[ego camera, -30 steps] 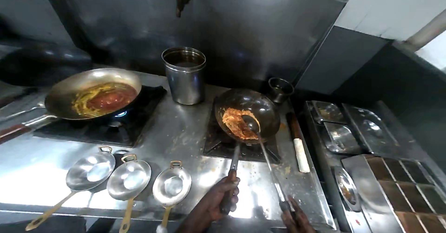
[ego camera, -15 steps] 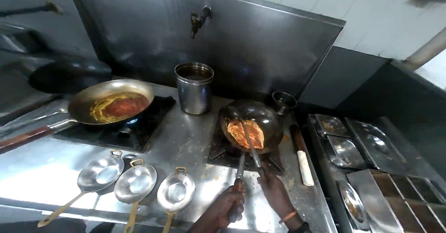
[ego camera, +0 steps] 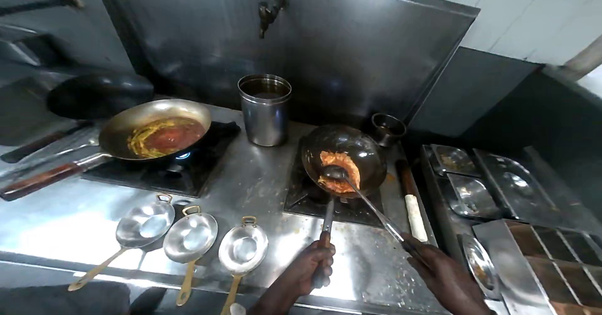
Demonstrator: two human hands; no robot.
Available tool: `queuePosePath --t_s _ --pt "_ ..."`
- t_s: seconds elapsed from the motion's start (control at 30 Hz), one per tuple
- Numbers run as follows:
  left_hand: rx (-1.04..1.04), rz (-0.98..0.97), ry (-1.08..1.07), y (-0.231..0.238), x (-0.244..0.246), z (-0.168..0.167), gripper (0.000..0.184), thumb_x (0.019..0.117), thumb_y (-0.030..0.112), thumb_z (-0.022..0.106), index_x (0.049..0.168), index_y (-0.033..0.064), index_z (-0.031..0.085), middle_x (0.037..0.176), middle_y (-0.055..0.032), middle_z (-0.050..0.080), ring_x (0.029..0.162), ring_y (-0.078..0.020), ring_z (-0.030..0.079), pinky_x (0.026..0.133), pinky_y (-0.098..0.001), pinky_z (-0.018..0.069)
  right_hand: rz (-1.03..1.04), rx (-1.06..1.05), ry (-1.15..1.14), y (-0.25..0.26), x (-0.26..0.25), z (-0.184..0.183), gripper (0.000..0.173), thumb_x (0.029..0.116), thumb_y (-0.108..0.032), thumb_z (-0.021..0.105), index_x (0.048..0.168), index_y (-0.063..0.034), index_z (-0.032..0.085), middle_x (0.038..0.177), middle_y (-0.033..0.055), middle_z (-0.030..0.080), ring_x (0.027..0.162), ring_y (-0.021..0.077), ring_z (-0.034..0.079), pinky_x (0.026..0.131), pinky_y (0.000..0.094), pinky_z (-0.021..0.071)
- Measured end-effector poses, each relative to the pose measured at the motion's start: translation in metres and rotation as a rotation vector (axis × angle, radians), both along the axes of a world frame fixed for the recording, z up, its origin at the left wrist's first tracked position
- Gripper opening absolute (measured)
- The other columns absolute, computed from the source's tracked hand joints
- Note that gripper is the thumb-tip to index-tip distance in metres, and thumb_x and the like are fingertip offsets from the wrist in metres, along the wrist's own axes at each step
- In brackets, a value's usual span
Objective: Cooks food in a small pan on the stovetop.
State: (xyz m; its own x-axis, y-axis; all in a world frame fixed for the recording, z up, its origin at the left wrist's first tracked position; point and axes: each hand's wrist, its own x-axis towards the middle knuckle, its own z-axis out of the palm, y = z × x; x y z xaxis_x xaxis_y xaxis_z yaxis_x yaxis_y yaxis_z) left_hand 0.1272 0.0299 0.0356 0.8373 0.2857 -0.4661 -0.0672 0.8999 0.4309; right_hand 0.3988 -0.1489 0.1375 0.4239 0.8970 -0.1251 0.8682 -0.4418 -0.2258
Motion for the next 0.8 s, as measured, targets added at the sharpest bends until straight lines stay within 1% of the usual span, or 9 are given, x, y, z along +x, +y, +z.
queuePosePath --t_s 0.07,0.17,0.27,0.37,0.47,0.6,0.67,0.73,0.8 --pt "0.009 -0.004 0.002 0.000 0.000 0.001 0.022 0.1040 0.016 0.055 0.124 0.0097 0.047 0.072 -0.0032 0.052 0.051 -0.0127 0.055 0.044 -0.0265 0.0515 -0.054 0.086 0.023 0.015 -0.014 -0.007 0.051 0.1006 -0.031 0.061 0.151 -0.0317 0.052 0.118 0.0128 0.070 0.095 0.0318 0.071 0.084 0.0565 0.0575" --pt "0.016 -0.014 0.003 0.001 0.001 0.001 0.021 0.1040 0.015 0.054 0.123 0.0100 0.048 0.072 -0.0034 0.052 0.051 -0.0128 0.055 0.045 -0.0268 0.0521 -0.119 0.147 0.156 0.059 -0.031 -0.023 0.051 0.1003 -0.032 0.064 0.150 -0.0277 0.053 0.125 0.0092 0.069 0.102 0.0275 0.070 0.091 0.0540 0.0567" --pt "0.016 -0.017 0.008 -0.004 0.004 -0.001 0.021 0.1043 0.014 0.054 0.123 0.0099 0.047 0.073 -0.0034 0.052 0.052 -0.0130 0.056 0.046 -0.0272 0.0527 -0.083 0.131 0.303 0.076 -0.041 -0.038 0.054 0.1006 -0.031 0.064 0.152 -0.0272 0.049 0.121 0.0086 0.070 0.100 0.0253 0.070 0.092 0.0517 0.0563" --pt "0.028 -0.005 0.014 -0.002 0.003 -0.003 0.023 0.1035 0.016 0.056 0.124 0.0094 0.047 0.073 -0.0037 0.053 0.052 -0.0133 0.056 0.046 -0.0274 0.0527 -0.029 0.088 0.334 0.028 -0.029 -0.028 0.055 0.0991 -0.031 0.065 0.152 -0.0303 0.050 0.125 0.0054 0.069 0.104 0.0215 0.069 0.094 0.0490 0.0563" --pt "0.064 0.008 0.039 -0.002 0.001 -0.006 0.024 0.1021 0.016 0.058 0.124 0.0104 0.049 0.074 -0.0031 0.052 0.052 -0.0130 0.055 0.045 -0.0269 0.0515 -0.039 0.121 0.279 -0.029 -0.019 -0.012 0.052 0.0989 -0.031 0.064 0.149 -0.0268 0.054 0.130 0.0053 0.068 0.111 0.0210 0.069 0.096 0.0487 0.0568" --pt "0.176 0.002 0.189 0.012 0.004 -0.027 0.027 0.1029 0.022 0.060 0.125 0.0105 0.048 0.071 -0.0024 0.050 0.048 -0.0124 0.051 0.042 -0.0264 0.0484 -0.159 0.144 0.143 -0.042 -0.032 0.018 0.050 0.0992 -0.031 0.064 0.148 -0.0249 0.056 0.124 0.0110 0.069 0.103 0.0280 0.070 0.089 0.0550 0.0568" --pt "0.174 0.036 0.228 0.010 0.002 -0.008 0.030 0.1030 0.021 0.061 0.127 0.0094 0.047 0.072 -0.0033 0.051 0.049 -0.0128 0.052 0.042 -0.0267 0.0487 -0.153 0.127 0.040 -0.046 -0.032 0.038 0.050 0.0993 -0.030 0.062 0.149 -0.0242 0.056 0.123 0.0163 0.069 0.102 0.0362 0.070 0.086 0.0619 0.0549" --pt "0.089 0.067 0.133 0.002 -0.002 0.036 0.026 0.1046 0.017 0.057 0.125 0.0086 0.044 0.073 -0.0038 0.052 0.050 -0.0129 0.055 0.043 -0.0268 0.0514 -0.148 0.118 -0.005 -0.052 -0.029 0.059 0.049 0.1001 -0.029 0.060 0.149 -0.0238 0.055 0.124 0.0173 0.068 0.103 0.0378 0.069 0.086 0.0628 0.0547" --pt "0.031 0.060 0.089 -0.006 -0.005 0.048 0.024 0.1053 0.018 0.055 0.124 0.0091 0.044 0.072 -0.0038 0.052 0.049 -0.0135 0.056 0.043 -0.0278 0.0528 -0.144 0.124 -0.015 -0.063 -0.024 0.073 0.049 0.1000 -0.029 0.060 0.148 -0.0216 0.056 0.125 0.0164 0.069 0.105 0.0372 0.069 0.087 0.0619 0.0547"
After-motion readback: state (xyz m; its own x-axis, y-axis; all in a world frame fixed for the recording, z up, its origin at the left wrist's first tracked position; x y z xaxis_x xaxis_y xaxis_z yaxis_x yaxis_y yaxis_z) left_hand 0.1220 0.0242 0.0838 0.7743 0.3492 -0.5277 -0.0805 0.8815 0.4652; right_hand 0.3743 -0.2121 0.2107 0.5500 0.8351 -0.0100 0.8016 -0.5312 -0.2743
